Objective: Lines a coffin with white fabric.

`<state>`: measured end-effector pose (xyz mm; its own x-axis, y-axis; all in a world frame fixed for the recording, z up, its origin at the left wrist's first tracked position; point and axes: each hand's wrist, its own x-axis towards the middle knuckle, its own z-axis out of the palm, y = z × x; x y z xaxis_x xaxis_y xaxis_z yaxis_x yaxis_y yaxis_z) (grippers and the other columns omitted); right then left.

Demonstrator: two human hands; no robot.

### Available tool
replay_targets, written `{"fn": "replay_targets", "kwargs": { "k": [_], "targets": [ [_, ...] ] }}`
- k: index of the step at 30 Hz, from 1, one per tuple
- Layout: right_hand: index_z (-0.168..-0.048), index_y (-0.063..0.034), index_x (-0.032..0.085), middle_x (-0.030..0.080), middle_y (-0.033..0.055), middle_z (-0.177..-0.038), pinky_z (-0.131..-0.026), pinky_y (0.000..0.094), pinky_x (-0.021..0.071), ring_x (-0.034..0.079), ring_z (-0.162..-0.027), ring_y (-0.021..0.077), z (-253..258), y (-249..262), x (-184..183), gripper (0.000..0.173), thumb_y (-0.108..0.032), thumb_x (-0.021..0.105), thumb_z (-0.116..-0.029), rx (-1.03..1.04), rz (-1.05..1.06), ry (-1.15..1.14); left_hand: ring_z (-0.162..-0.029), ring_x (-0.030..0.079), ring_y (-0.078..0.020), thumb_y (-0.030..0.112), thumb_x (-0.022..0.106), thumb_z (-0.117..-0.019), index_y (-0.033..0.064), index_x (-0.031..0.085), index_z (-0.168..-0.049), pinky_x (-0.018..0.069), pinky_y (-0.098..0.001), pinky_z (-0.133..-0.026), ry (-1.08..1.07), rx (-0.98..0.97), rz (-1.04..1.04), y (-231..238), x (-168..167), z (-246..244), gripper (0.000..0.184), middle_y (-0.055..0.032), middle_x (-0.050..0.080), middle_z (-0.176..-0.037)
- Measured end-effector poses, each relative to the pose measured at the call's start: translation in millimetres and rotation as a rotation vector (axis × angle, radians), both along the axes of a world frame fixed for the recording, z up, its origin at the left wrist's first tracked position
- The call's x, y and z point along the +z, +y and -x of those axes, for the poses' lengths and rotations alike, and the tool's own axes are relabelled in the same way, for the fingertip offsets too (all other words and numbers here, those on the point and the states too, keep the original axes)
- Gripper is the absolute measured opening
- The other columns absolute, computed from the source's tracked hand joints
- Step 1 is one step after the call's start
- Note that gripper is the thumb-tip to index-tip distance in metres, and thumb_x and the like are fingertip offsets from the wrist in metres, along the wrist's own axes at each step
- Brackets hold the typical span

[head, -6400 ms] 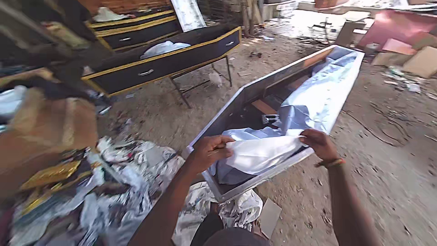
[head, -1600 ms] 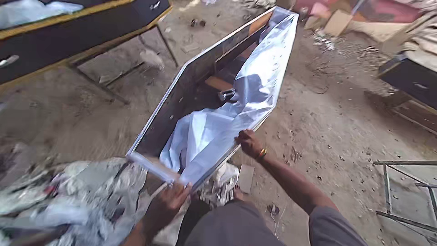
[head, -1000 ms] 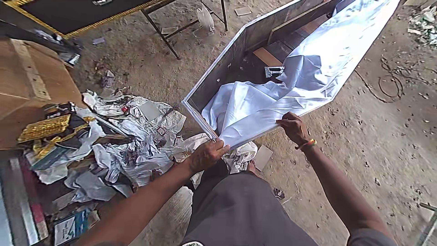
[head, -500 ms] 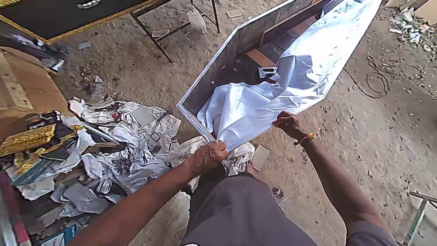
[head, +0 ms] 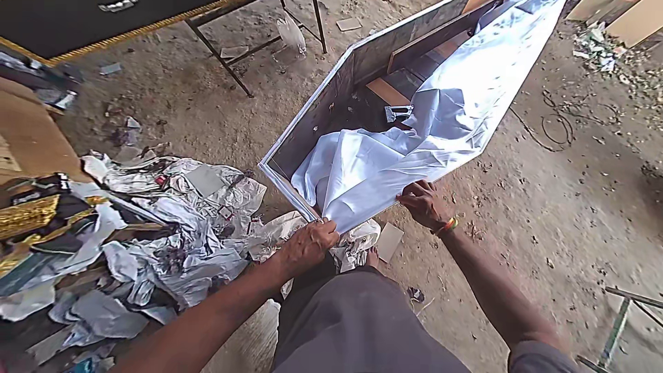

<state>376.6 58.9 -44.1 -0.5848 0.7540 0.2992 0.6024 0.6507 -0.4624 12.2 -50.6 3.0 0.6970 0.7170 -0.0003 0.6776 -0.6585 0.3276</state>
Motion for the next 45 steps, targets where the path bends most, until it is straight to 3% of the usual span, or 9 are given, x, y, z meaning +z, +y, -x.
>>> {"fn": "replay_targets", "kwargs": {
  "k": [4,10,15,19,30,35,40,43,45],
  "targets": [
    [-0.112,-0.0306,0.079,0.073,0.0031,-0.104,-0.093,0.0517,0.0487,0.065,-0.106,0.0256,32.0,-28.2,-9.4,0.022,-0.031,0.060,-0.1012,-0.011,-0.066,0.064,-0.080,0.066,-0.0331,0.004,0.055,-0.0957,0.0023,0.068,-0.087,0.0573,-0.0455,-0.070,-0.012,0.020,0.007,-2.3,0.8,-0.6,0.015,-0.0150,0.061,-0.083],
    [-0.116,-0.0220,0.077,0.071,0.0056,-0.110,-0.096,0.0475,0.0496,0.065,-0.110,0.0259,74.5,-68.9,-29.4,0.024,-0.024,0.059,-0.0993,-0.167,-0.247,0.082,-0.079,0.066,-0.0337,0.003,0.055,-0.0945,0.0020,0.067,-0.087,0.0572,-0.0455,-0.066,-0.032,0.035,-0.049,-5.7,-0.8,-0.3,0.014,-0.0153,0.061,-0.082],
    [-0.119,-0.0198,0.075,0.070,0.0043,-0.110,-0.096,0.0449,0.0480,0.063,-0.108,0.0247,110.3,-90.7,-34.0,0.029,-0.015,0.055,-0.0987,-0.062,-0.261,0.091,-0.075,0.065,-0.0332,0.005,0.054,-0.0970,0.0006,0.066,-0.085,0.0560,-0.0445,-0.063,-0.019,0.023,-0.055,-6.6,2.3,-2.3,0.017,-0.0156,0.060,-0.080],
    [-0.124,-0.0217,0.072,0.069,0.0028,-0.115,-0.097,0.0438,0.0463,0.061,-0.109,0.0229,135.0,-105.6,-39.8,0.034,-0.013,0.054,-0.0965,-0.016,-0.302,0.071,-0.079,0.066,-0.0341,0.003,0.052,-0.0981,-0.0002,0.064,-0.085,0.0565,-0.0453,-0.068,-0.031,0.035,-0.054,-7.1,2.0,-2.0,0.018,-0.0166,0.061,-0.083],
    [-0.121,-0.0263,0.072,0.069,0.0001,-0.114,-0.091,0.0409,0.0446,0.061,-0.105,0.0202,142.8,-104.1,-44.6,0.032,-0.014,0.056,-0.0962,0.020,-0.322,0.127,-0.076,0.065,-0.0320,0.002,0.051,-0.0983,0.0004,0.063,-0.084,0.0562,-0.0426,-0.064,-0.063,0.067,-0.243,-17.6,-2.6,-2.9,0.019,-0.0150,0.061,-0.081],
    [-0.115,-0.0195,0.074,0.072,-0.0003,-0.110,-0.091,0.0411,0.0450,0.063,-0.101,0.0201,148.1,-105.9,-35.2,0.024,-0.015,0.058,-0.0972,0.028,-0.402,0.048,-0.074,0.065,-0.0284,0.004,0.050,-0.0999,0.0019,0.064,-0.085,0.0546,-0.0396,-0.062,-0.031,0.132,-0.375,-27.0,-7.0,-0.8,0.020,-0.0125,0.062,-0.079],
    [-0.116,-0.0167,0.072,0.073,-0.0007,-0.111,-0.090,0.0422,0.0422,0.063,-0.100,0.0196,144.5,-99.2,-32.9,0.024,-0.015,0.056,-0.0991,0.102,-0.476,-0.017,-0.088,0.070,-0.0278,0.007,0.053,-0.1013,0.0041,0.070,-0.097,0.0591,-0.0421,-0.080,-0.082,0.273,-0.468,-43.4,-23.1,-1.6,0.018,-0.0111,0.069,-0.088],
    [-0.118,-0.0159,0.072,0.073,-0.0001,-0.109,-0.088,0.0417,0.0427,0.063,-0.098,0.0199,141.8,-93.8,-33.7,0.025,-0.015,0.055,-0.0992,0.155,-0.482,-0.013,-0.102,0.068,-0.0290,0.010,0.054,-0.1022,0.0071,0.070,-0.103,0.0564,-0.0442,-0.093,-0.166,0.401,-0.401,-62.7,-32.1,2.9,0.016,-0.0115,0.070,-0.100],
    [-0.120,-0.0156,0.071,0.073,0.0005,-0.111,-0.088,0.0417,0.0429,0.063,-0.098,0.0202,140.6,-91.4,-34.5,0.027,-0.015,0.054,-0.0993,0.178,-0.490,-0.021,-0.108,0.068,-0.0293,0.010,0.055,-0.1014,0.0106,0.072,-0.108,0.0560,-0.0445,-0.096,-0.229,0.571,-0.340,-81.3,-31.4,4.6,0.019,-0.0128,0.070,-0.109]
  ]
}}
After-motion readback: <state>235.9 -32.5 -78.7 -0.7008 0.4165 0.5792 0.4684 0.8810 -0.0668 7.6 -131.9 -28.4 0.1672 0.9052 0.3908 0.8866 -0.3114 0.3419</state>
